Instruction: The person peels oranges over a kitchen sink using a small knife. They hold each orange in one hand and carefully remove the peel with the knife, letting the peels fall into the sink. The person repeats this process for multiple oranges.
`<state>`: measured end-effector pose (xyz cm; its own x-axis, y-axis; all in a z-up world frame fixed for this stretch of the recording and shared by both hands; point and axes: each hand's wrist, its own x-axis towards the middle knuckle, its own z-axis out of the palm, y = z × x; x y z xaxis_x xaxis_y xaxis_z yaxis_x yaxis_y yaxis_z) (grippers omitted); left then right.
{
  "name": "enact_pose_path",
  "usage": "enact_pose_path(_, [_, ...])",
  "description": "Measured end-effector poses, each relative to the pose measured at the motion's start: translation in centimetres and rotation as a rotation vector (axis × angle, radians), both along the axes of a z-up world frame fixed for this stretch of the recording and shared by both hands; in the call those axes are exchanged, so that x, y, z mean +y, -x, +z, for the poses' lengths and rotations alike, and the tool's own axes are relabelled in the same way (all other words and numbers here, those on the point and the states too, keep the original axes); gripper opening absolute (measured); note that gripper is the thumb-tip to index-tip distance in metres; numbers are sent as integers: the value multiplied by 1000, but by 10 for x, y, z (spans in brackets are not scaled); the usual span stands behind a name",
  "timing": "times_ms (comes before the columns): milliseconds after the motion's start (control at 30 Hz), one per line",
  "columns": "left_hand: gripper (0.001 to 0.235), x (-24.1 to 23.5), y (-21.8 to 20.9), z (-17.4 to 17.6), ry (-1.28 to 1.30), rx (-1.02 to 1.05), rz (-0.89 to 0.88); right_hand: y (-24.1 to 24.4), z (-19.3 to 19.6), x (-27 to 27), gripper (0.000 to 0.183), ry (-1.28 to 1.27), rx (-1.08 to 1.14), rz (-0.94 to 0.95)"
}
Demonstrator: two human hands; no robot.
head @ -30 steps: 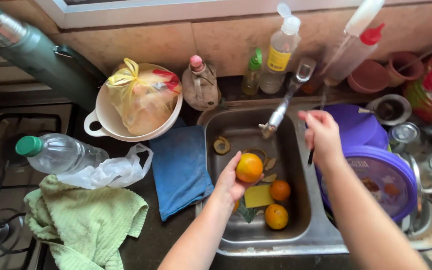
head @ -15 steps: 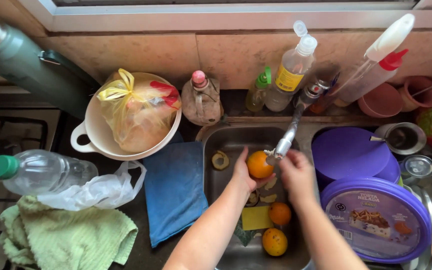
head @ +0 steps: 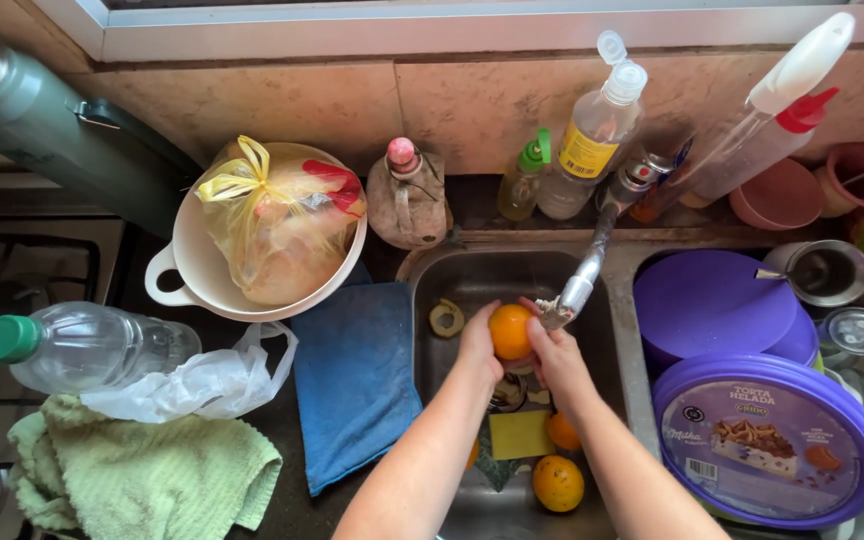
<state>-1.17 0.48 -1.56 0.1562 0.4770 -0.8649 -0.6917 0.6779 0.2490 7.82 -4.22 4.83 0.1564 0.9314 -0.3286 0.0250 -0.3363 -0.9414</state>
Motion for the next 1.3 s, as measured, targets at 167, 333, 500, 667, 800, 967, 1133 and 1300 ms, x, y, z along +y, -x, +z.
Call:
enact_pose_path(167, [27, -8, -12, 4, -450, 471, 61, 5, 24, -7, 48, 86, -37, -18])
enact_pose_path(333, [50, -6, -21, -6, -85, 115, 251, -3, -34, -13, 31, -79, -65, -137])
enact_pose_path(500, [45, -20, -14, -11, 79, -217, 213, 4, 36, -13, 9, -6, 112, -193])
enact_pose_path(667, [33, -24, -18, -34, 45, -361, 237, -19, -4, -23, 12, 11, 260, -203])
enact_pose_path(800, [31, -30, -19, -41, 24, -428, 252, -14, 5, -29, 23, 19, 365, -286])
enact_pose_path(967, [40, -36, -16, -25, 25, -316, 234, -8, 13, -39, 40, -5, 324, -293])
enact_pose_path(1133, [57, -46, -5, 23, -74, 45, 144, -11, 27, -43, 35, -88, 196, -226])
enact_pose_path(1300, [53, -44, -9, -27, -54, -125, 148, -19, 22, -40, 27, -119, 208, -251])
